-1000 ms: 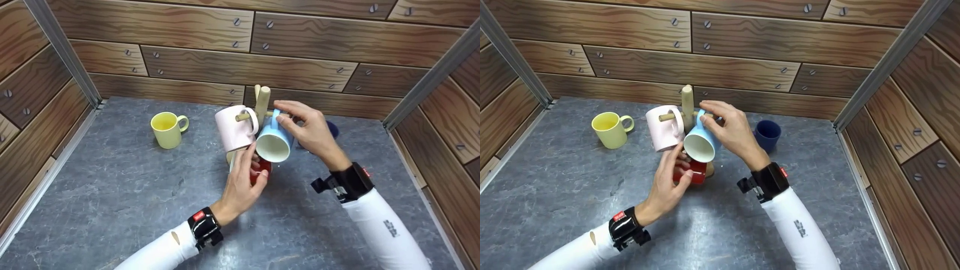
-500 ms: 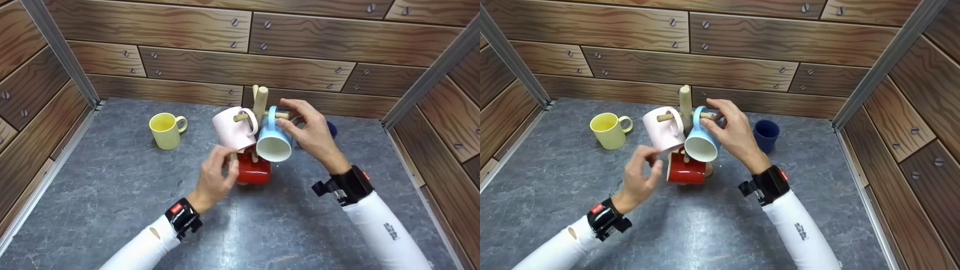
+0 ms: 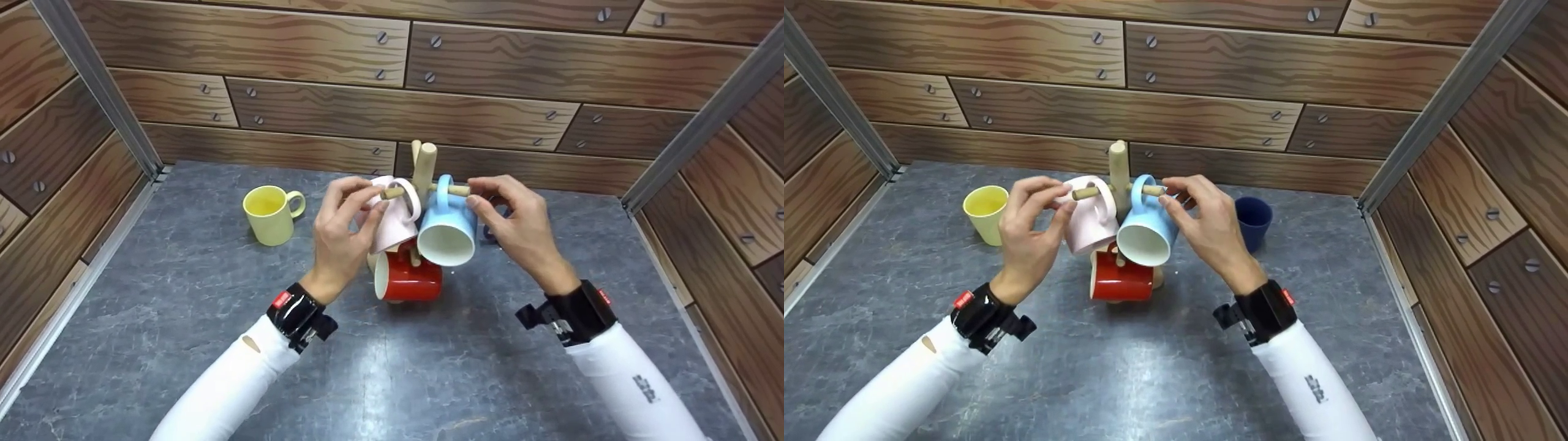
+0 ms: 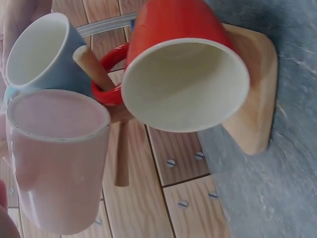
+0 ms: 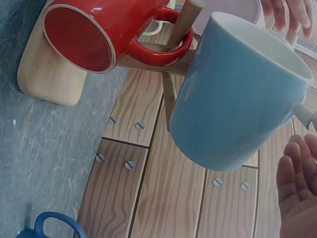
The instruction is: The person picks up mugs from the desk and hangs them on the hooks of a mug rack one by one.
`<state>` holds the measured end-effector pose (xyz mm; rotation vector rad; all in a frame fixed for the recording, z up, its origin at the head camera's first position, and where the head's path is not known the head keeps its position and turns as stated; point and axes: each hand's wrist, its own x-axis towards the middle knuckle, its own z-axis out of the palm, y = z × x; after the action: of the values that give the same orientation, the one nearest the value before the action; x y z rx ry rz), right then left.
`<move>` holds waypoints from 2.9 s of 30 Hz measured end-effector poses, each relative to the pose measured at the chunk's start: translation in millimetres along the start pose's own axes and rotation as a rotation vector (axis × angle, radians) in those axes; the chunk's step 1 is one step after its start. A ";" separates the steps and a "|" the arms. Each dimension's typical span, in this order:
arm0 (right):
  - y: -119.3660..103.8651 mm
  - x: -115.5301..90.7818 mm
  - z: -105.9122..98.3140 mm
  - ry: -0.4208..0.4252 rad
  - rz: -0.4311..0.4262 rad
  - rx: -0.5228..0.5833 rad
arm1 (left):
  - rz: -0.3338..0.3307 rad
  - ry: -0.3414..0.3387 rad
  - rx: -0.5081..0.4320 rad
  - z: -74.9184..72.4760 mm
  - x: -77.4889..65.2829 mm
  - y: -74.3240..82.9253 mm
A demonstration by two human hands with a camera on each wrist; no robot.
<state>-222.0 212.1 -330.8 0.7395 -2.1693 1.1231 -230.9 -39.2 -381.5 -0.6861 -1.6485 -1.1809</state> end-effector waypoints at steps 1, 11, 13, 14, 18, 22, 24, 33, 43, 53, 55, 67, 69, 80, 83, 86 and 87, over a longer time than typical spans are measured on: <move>2.0 -0.8 1.2 0.006 -0.010 -0.008 | -0.003 0.000 -0.002 0.6 1.0 0.3; 19.6 -3.2 7.8 0.045 -0.021 -0.038 | -0.024 0.015 -0.016 3.1 5.7 1.3; 21.3 -3.5 7.5 0.046 -0.009 -0.040 | -0.017 0.016 -0.018 3.7 6.4 1.4; 21.6 -3.6 7.3 0.045 -0.003 -0.038 | -0.012 0.016 -0.015 3.8 6.7 1.4; 22.1 -4.9 5.1 0.043 0.020 -0.013 | 0.000 0.019 -0.002 5.5 7.7 1.3; 20.3 -7.6 3.6 0.044 0.026 0.009 | -0.031 0.018 0.017 7.0 9.7 -1.4; 19.3 -9.1 3.6 0.042 0.017 0.012 | -0.054 0.016 0.030 7.6 11.2 -3.3; 12.6 -11.5 8.3 0.072 -0.068 0.040 | -0.105 -0.026 0.070 12.0 20.6 -13.1; 1.6 -14.7 9.1 0.024 -0.206 0.018 | -0.149 -0.092 0.084 21.1 34.9 -22.2; -17.7 -19.8 20.1 -0.065 -0.313 0.017 | -0.199 -0.193 0.119 33.8 48.5 -23.4; -20.6 -19.6 21.1 -0.075 -0.343 -0.007 | -0.210 -0.227 0.121 35.4 51.1 -23.6; -11.2 -15.7 10.5 0.018 -0.284 -0.054 | -0.160 -0.341 0.041 24.9 48.8 -15.7; -5.9 -12.9 6.1 0.086 -0.233 -0.063 | -0.080 -0.290 -0.012 22.4 45.5 -10.6; 28.9 -4.2 -1.3 0.183 0.044 -0.198 | 0.316 -0.401 -0.150 19.2 33.2 14.8; 33.9 -4.2 -0.2 0.159 0.067 -0.201 | 0.319 -0.422 -0.153 19.2 31.3 15.2; 36.4 -3.9 0.5 0.157 0.066 -0.187 | 0.315 -0.432 -0.159 19.0 29.8 15.8; 36.8 -3.9 0.4 0.155 0.066 -0.184 | 0.313 -0.433 -0.161 18.9 29.4 16.2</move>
<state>-245.0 230.6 -353.0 0.4863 -2.1427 0.9640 -235.6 -18.2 -349.5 -1.3245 -1.7204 -0.9876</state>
